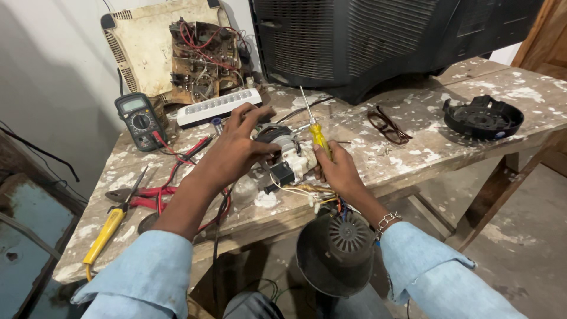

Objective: The person holds a small electric motor on a cluttered workbench and uses a yellow-handled screwdriver to unscrew and pry at its housing, repositioning the motor and working on different sides while other tools and a multimeter sit nearby.

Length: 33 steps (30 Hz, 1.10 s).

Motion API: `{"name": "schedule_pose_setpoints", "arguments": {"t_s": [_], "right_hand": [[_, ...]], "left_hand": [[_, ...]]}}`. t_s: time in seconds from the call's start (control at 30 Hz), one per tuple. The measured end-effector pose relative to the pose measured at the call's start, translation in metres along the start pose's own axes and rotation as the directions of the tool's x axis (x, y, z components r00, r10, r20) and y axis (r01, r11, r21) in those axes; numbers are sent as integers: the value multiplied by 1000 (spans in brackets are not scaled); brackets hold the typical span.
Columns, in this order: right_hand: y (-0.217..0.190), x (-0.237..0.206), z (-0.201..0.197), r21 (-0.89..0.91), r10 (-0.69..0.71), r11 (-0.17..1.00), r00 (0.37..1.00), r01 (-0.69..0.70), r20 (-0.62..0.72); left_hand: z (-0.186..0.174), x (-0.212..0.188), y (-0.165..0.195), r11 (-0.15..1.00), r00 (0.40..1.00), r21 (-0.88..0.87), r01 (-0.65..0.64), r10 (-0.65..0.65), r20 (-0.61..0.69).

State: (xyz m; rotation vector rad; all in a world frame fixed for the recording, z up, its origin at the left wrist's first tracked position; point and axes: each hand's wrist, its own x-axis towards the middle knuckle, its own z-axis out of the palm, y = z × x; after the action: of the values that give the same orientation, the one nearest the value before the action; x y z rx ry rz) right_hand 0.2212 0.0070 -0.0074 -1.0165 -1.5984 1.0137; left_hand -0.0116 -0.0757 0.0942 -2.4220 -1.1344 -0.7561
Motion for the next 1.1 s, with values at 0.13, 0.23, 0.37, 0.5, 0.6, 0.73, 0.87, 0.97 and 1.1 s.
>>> {"name": "schedule_pose_setpoints", "arguments": {"t_s": [0.13, 0.23, 0.37, 0.5, 0.6, 0.73, 0.87, 0.97, 1.1], "right_hand": [[0, 0, 0, 3, -13, 1000, 1000, 13, 2], [2, 1, 0, 3, -25, 1000, 1000, 25, -4], [3, 2, 0, 4, -14, 1000, 1000, 14, -7], [2, 1, 0, -6, -31, 999, 1000, 31, -3], [2, 0, 0, 3, -14, 1000, 1000, 14, -17], [1, 0, 0, 6, -15, 1000, 1000, 15, 1], [1, 0, 0, 16, -12, 1000, 1000, 11, 12], [3, 1, 0, 14, -10, 1000, 1000, 10, 9], [5, 2, 1, 45, -9, 999, 1000, 9, -2]], "left_hand": [[1, 0, -1, 999, 1000, 34, -25, 25, 8], [1, 0, -1, 998, 998, 18, -58, 58, -29], [1, 1, 1, 999, 999, 6, -37, 37, -30], [2, 1, 0, 1000, 1000, 18, 1, -1, 18], [4, 0, -1, 998, 998, 12, -57, 57, 17], [7, 0, -2, 996, 998, 58, -70, 69, 8], [7, 4, 3, 998, 998, 20, -61, 62, -32], [7, 6, 8, 997, 996, 8, -72, 73, -47], [5, 6, 10, 992, 990, 50, -113, 117, -74]]}}
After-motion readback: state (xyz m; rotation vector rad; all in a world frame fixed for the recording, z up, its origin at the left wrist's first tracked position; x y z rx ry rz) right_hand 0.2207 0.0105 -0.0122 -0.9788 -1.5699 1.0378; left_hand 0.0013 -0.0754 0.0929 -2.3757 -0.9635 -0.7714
